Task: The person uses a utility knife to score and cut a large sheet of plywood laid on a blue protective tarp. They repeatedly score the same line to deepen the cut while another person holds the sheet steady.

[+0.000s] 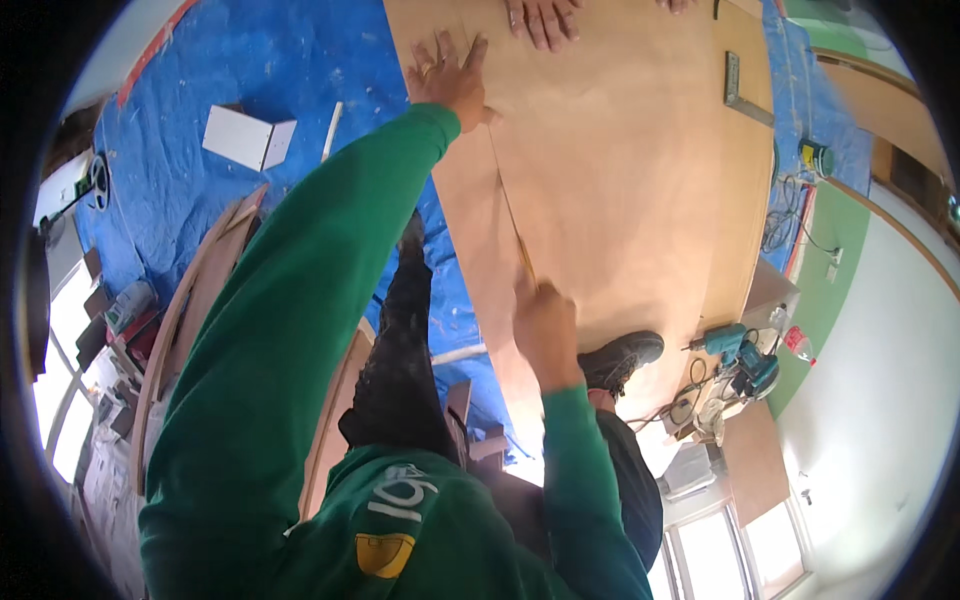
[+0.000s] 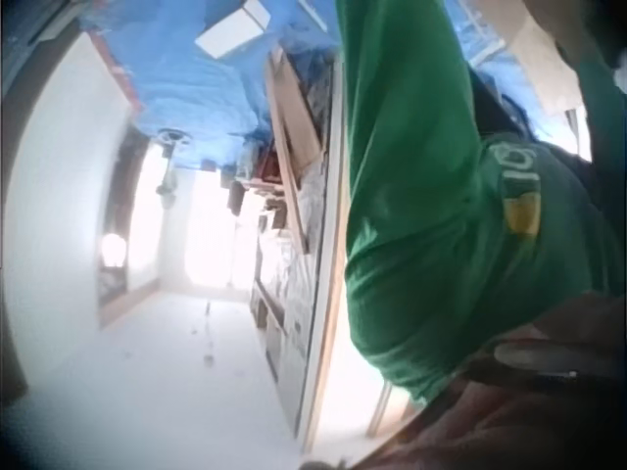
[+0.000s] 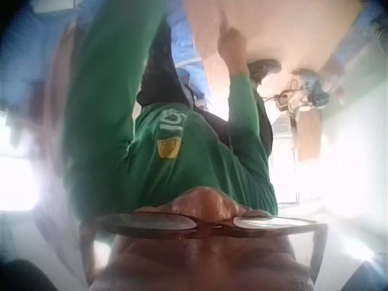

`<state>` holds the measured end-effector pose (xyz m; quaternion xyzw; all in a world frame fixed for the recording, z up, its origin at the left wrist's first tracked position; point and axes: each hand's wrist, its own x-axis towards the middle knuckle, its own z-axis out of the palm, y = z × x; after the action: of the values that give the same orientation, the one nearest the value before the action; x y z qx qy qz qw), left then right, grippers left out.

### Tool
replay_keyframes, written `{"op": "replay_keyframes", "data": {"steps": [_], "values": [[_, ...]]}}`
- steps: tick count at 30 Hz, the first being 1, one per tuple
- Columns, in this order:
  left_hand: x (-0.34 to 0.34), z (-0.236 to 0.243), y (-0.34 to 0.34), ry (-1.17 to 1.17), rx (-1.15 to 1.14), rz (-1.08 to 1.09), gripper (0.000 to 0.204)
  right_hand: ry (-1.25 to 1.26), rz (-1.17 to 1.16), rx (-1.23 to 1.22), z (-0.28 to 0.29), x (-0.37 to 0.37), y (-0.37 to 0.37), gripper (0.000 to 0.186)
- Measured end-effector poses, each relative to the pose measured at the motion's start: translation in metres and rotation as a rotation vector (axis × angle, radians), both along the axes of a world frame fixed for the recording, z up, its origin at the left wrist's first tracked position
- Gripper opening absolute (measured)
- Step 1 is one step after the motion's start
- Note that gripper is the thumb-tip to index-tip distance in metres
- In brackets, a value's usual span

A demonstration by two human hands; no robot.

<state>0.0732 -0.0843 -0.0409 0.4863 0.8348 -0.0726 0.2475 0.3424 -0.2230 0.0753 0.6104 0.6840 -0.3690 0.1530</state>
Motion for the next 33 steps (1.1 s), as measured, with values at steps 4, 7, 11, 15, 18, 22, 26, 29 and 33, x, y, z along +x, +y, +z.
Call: {"op": "replay_keyframes", "data": {"steps": [4,7,11,15,18,22,26,29,33], "values": [[0.001,-0.004,-0.003,-0.008,-0.001,0.023,0.124,0.064,-0.153,-0.104,0.076,0.034,-0.041,0.048],[0.004,-0.007,-0.003,-0.019,0.014,0.016,0.124,0.043,-0.11,-0.058,-0.002,0.017,-0.027,0.057],[0.015,-0.002,-0.001,-0.017,0.046,-0.009,0.125,0.046,-0.082,0.084,-0.101,-0.044,0.035,0.06],[0.002,0.005,-0.002,0.0,0.045,-0.005,0.126,0.042,-0.114,-0.017,-0.096,-0.053,0.037,0.066],[0.005,0.007,0.0,-0.025,0.081,-0.306,0.128,0.097,-0.214,0.003,-0.086,-0.061,0.039,0.062],[0.029,-0.006,0.012,-0.029,0.134,-0.258,0.13,0.146,-0.082,0.104,-0.098,-0.06,0.05,0.05],[0.049,0.034,0.017,-0.094,-0.037,-0.294,0.122,0.049,-0.058,0.021,-0.082,-0.042,0.054,0.043],[0.035,-0.025,-0.002,0.24,0.214,-0.242,0.108,0.089,0.105,0.021,-0.017,-0.012,0.005,0.037],[0.028,0.06,0.011,-0.16,-0.107,-0.309,0.092,0.049,-0.023,-0.089,0.068,0.024,-0.032,0.027]]}}
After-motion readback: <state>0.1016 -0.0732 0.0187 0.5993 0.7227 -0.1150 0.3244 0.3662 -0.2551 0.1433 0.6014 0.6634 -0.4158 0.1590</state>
